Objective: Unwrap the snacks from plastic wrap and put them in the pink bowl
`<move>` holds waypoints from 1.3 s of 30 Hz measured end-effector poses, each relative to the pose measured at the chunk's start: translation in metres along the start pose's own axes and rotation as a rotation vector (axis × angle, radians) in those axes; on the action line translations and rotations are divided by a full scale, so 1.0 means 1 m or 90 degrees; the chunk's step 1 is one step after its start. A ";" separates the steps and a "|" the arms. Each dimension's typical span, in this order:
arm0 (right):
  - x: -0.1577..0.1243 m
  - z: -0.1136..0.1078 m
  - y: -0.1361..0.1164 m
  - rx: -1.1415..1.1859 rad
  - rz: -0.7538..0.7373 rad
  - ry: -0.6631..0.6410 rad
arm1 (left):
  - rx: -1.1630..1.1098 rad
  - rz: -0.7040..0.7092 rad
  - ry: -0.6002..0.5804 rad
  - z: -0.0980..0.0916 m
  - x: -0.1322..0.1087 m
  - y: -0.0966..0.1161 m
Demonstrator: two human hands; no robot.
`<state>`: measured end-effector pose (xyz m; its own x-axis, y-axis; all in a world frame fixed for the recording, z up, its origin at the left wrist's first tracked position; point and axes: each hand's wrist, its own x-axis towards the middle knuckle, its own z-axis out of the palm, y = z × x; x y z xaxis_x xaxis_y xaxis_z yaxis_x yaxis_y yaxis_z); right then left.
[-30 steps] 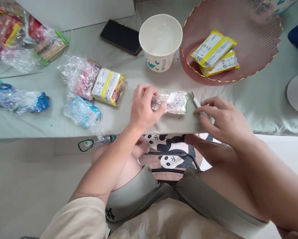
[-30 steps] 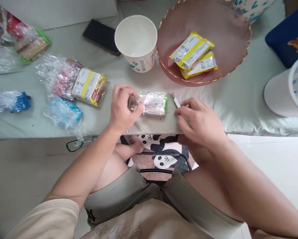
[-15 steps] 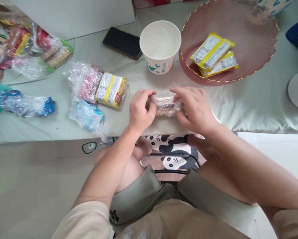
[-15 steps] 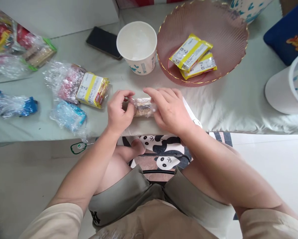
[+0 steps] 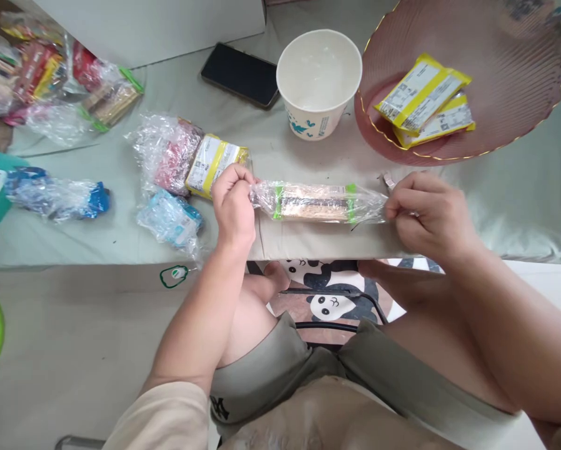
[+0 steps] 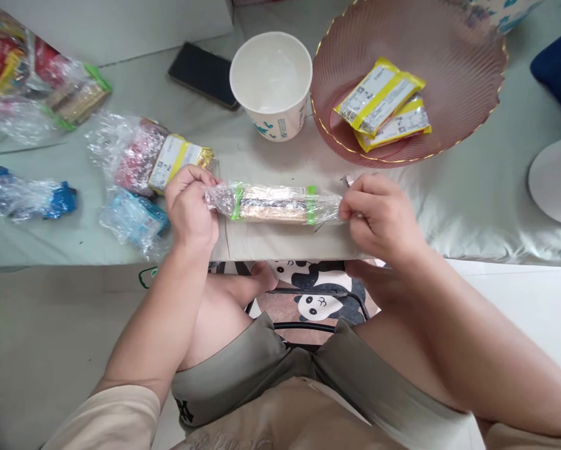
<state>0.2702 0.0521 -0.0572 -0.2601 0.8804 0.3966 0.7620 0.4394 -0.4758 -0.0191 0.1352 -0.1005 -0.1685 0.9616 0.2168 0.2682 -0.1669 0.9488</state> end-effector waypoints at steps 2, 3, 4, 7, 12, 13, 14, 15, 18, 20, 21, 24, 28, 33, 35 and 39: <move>-0.003 -0.004 0.005 -0.029 0.047 -0.008 | -0.029 0.011 0.014 0.000 0.000 0.001; -0.004 -0.006 0.007 -0.046 0.067 -0.004 | -0.047 0.025 0.032 -0.001 0.000 0.003; -0.005 -0.009 0.007 -0.058 0.077 0.007 | -0.057 0.050 0.054 -0.003 0.000 0.005; -0.006 -0.015 0.002 -0.053 0.037 0.061 | 0.020 0.253 0.091 -0.007 -0.003 0.015; -0.003 -0.010 -0.014 -0.106 -0.073 0.097 | 0.317 0.478 -0.216 -0.007 -0.016 0.032; -0.003 -0.007 -0.015 -0.132 -0.065 0.070 | 0.345 0.453 -0.272 -0.006 -0.018 0.033; -0.003 -0.005 -0.015 -0.148 -0.050 0.039 | 0.353 0.425 -0.305 -0.005 -0.019 0.033; -0.003 -0.003 -0.014 -0.153 -0.032 0.008 | 0.347 0.400 -0.322 -0.004 -0.019 0.032; -0.003 -0.001 -0.009 -0.144 0.013 -0.061 | 0.299 0.350 -0.305 -0.005 -0.016 0.030; -0.003 -0.001 -0.007 -0.154 0.011 -0.058 | 0.284 0.338 -0.289 -0.006 -0.014 0.028; -0.002 0.000 -0.007 -0.159 0.003 -0.039 | 0.281 0.343 -0.288 -0.007 -0.013 0.028; -0.001 0.000 -0.011 -0.162 -0.004 0.039 | 0.289 0.372 -0.329 -0.009 -0.013 0.028; 0.001 -0.001 -0.019 -0.157 0.078 0.053 | 0.267 0.367 -0.339 -0.012 -0.013 0.028; 0.002 0.000 -0.021 -0.156 0.093 0.130 | 0.195 0.338 -0.288 -0.014 -0.010 0.029; 0.002 0.001 -0.022 -0.161 0.114 0.137 | 0.210 0.372 -0.307 -0.013 -0.011 0.030; 0.003 0.001 -0.024 -0.184 0.147 0.147 | 0.241 0.365 -0.310 -0.010 -0.013 0.032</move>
<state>0.2503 0.0440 -0.0459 0.0509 0.8721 0.4868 0.9276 0.1393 -0.3466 -0.0177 0.1154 -0.0706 0.4953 0.7518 0.4353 0.5027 -0.6567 0.5622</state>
